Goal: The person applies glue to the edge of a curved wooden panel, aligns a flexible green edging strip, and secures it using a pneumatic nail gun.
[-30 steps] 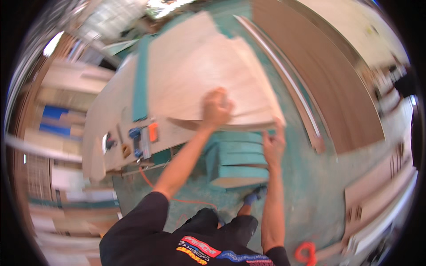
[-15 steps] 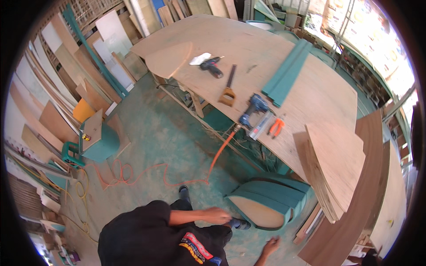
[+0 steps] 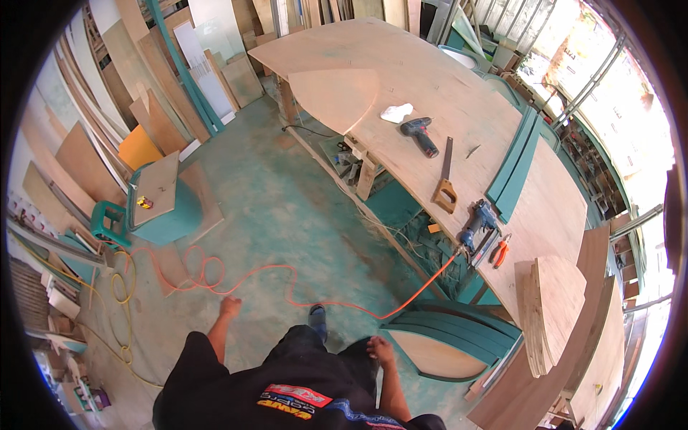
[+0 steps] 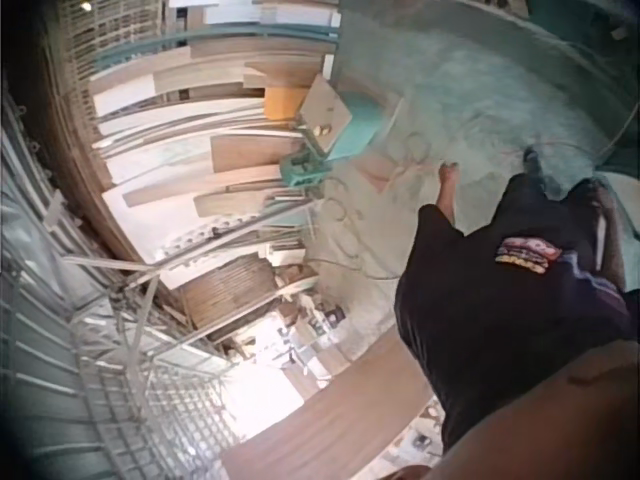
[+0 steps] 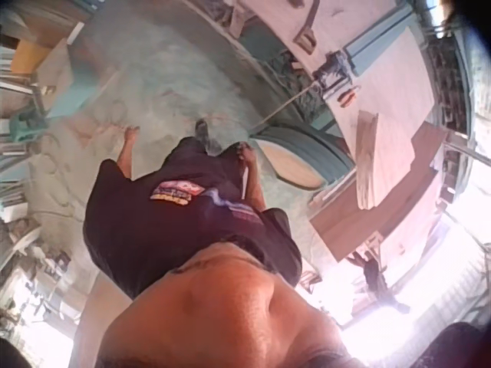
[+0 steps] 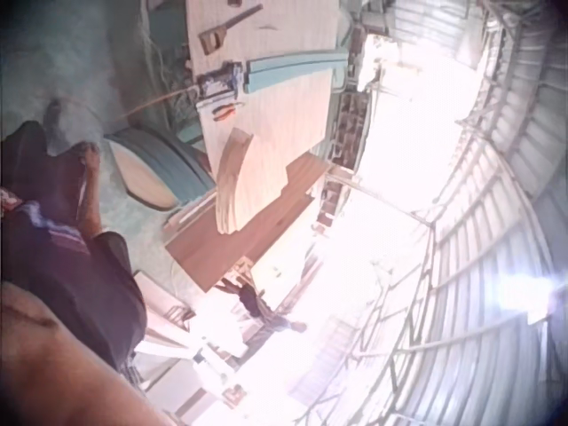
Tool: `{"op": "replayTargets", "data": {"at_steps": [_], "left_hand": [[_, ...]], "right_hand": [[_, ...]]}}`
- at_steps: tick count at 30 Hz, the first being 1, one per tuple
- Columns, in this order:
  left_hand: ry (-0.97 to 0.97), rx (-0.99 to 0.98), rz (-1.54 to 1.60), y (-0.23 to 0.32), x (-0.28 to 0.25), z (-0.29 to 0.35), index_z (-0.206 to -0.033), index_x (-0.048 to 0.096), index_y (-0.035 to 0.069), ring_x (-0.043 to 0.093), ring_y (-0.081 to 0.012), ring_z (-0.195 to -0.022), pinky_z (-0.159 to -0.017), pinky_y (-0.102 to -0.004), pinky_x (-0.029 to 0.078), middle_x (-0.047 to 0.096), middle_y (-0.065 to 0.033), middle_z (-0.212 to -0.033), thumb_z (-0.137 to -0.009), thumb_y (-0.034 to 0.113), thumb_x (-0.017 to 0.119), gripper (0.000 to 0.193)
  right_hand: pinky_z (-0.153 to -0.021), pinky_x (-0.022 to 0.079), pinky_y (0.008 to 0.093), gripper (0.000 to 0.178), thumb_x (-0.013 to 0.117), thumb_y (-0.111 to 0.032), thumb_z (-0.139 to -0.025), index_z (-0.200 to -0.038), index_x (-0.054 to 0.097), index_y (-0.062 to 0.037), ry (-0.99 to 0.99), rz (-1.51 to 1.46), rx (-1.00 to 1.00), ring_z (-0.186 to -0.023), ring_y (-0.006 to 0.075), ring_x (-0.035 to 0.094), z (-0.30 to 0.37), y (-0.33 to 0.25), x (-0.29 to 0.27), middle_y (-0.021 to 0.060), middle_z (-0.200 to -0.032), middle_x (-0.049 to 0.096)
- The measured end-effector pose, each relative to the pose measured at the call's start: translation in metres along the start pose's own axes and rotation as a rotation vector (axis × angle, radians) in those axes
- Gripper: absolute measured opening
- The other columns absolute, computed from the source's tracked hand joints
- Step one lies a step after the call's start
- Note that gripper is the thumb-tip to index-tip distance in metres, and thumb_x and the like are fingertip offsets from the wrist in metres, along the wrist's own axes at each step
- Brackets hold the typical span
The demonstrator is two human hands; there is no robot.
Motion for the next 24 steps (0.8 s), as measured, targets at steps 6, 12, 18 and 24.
{"op": "replayTargets", "data": {"at_steps": [6, 12, 18, 24], "left_hand": [[-0.322, 0.221, -0.122, 0.013, 0.109, 0.052, -0.105, 0.078, 0.009, 0.07, -0.0399, -0.099, -0.087, -0.0492, 0.055, 0.074, -0.02, -0.1, -0.087, 0.04, 0.065, 0.038], [-0.56, 0.633, -0.224, 0.064, 0.15, 0.04, -0.112, 0.077, 0.014, 0.072, -0.0366, -0.095, -0.084, -0.0463, 0.055, 0.075, -0.0157, -0.101, -0.087, 0.045, 0.064, 0.042], [-0.307, 0.038, 0.67, 0.192, 0.059, -0.103, -0.094, 0.072, 0.003, 0.067, -0.0171, -0.071, -0.065, -0.036, 0.054, 0.071, -0.0064, -0.079, -0.096, 0.025, 0.061, 0.024], [0.051, 0.093, 0.972, 0.457, -0.114, -0.319, -0.12, 0.059, 0.0, 0.067, -0.0258, -0.088, -0.073, -0.0422, 0.059, 0.067, -0.0162, -0.108, -0.1, 0.047, 0.06, 0.051]], "right_hand": [[-0.053, 0.053, 0.0295, 0.02, 0.06, -0.018, -0.096, -0.106, 0.071, -0.004, 0.2, 0.074, -0.148, -0.065, 0.0163, 0.069, -0.007, -0.06, -0.006, 0.0071, -0.086, 0.073], [-0.056, 0.055, 0.0319, 0.019, 0.061, -0.015, -0.091, -0.093, 0.074, -0.0007, 0.211, 0.314, -0.154, -0.064, 0.0191, 0.07, -0.025, -0.051, 0.008, 0.0111, -0.082, 0.074], [-0.069, 0.056, 0.0333, 0.027, 0.061, -0.022, -0.096, -0.095, 0.071, 0.0026, 0.274, 0.31, -0.305, -0.069, 0.0161, 0.07, -0.076, -0.192, 0.026, 0.0102, -0.078, 0.072], [-0.072, 0.055, 0.0315, 0.019, 0.064, -0.013, -0.095, -0.098, 0.074, 0.0031, 0.654, 0.146, -0.691, -0.077, 0.0132, 0.068, -0.124, -0.486, -0.034, 0.0106, -0.081, 0.072]]}}
Point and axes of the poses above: each hand's wrist, its own z-axis away from the middle knuckle, its own x-axis out of the palm, y = z × x, the point moved 7 cm from there along -z, towards the middle knuckle
